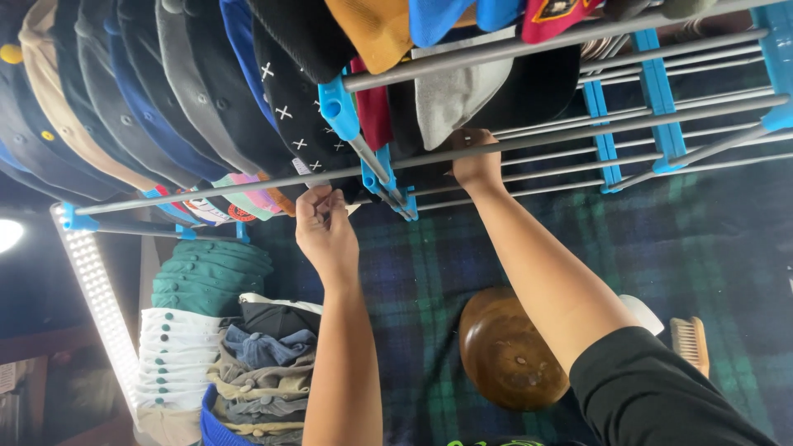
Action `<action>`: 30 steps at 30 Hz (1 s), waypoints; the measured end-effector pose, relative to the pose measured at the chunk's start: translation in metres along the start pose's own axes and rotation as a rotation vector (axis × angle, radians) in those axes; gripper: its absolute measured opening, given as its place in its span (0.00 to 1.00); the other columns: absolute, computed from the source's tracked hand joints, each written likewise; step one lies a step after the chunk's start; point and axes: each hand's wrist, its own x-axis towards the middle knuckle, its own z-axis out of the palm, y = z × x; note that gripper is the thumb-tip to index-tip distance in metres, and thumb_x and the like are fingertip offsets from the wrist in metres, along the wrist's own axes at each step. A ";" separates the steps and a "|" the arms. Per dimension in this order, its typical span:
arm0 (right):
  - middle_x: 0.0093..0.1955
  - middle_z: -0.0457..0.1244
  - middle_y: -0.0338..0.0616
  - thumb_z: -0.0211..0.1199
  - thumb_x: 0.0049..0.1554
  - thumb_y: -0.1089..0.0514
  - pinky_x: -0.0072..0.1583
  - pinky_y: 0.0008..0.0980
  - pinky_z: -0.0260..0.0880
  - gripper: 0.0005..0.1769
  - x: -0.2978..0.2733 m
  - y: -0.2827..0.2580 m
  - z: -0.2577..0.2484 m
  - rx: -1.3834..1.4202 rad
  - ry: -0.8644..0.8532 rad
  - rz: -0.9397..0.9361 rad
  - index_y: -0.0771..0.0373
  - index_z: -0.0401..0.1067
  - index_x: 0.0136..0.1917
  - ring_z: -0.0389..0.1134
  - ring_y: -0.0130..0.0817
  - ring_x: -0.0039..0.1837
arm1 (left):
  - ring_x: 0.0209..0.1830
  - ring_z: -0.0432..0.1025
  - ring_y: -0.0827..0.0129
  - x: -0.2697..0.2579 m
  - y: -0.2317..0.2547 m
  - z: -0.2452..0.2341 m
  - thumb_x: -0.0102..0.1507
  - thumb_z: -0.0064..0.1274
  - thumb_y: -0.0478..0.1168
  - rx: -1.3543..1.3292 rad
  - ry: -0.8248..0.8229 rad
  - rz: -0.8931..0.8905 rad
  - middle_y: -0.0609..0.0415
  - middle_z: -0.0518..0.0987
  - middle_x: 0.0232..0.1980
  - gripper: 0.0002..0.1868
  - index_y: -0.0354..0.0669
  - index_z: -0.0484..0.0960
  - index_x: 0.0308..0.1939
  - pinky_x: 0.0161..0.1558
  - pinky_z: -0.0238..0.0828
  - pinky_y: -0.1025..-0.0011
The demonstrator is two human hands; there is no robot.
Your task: The person is using a hair dryer and a brush to clean and reshape a black baseball cap among a collection of other caps.
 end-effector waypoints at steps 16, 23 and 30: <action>0.61 0.67 0.62 0.49 0.65 0.66 0.57 0.40 0.78 0.26 -0.189 0.035 -0.160 0.360 -0.138 0.000 0.67 0.58 0.76 0.73 0.48 0.58 | 0.45 0.80 0.75 -0.155 -0.048 -0.084 0.64 0.56 0.43 -0.003 -0.436 -0.347 0.57 0.87 0.45 0.11 0.43 0.85 0.47 0.50 0.76 0.76; 0.51 0.70 0.58 0.52 0.66 0.65 0.53 0.39 0.77 0.17 -0.296 0.137 -0.239 0.271 0.176 0.396 0.70 0.71 0.66 0.72 0.46 0.49 | 0.41 0.83 0.74 -0.211 -0.028 -0.082 0.65 0.53 0.37 -0.009 -0.634 -0.393 0.52 0.89 0.42 0.08 0.40 0.85 0.46 0.49 0.78 0.78; 0.54 0.68 0.54 0.51 0.66 0.63 0.57 0.38 0.76 0.21 -0.336 0.120 -0.295 0.384 0.329 0.560 0.67 0.68 0.71 0.71 0.42 0.53 | 0.36 0.81 0.77 -0.236 0.052 -0.023 0.66 0.52 0.40 0.048 -0.925 0.113 0.62 0.87 0.40 0.06 0.50 0.85 0.42 0.42 0.77 0.79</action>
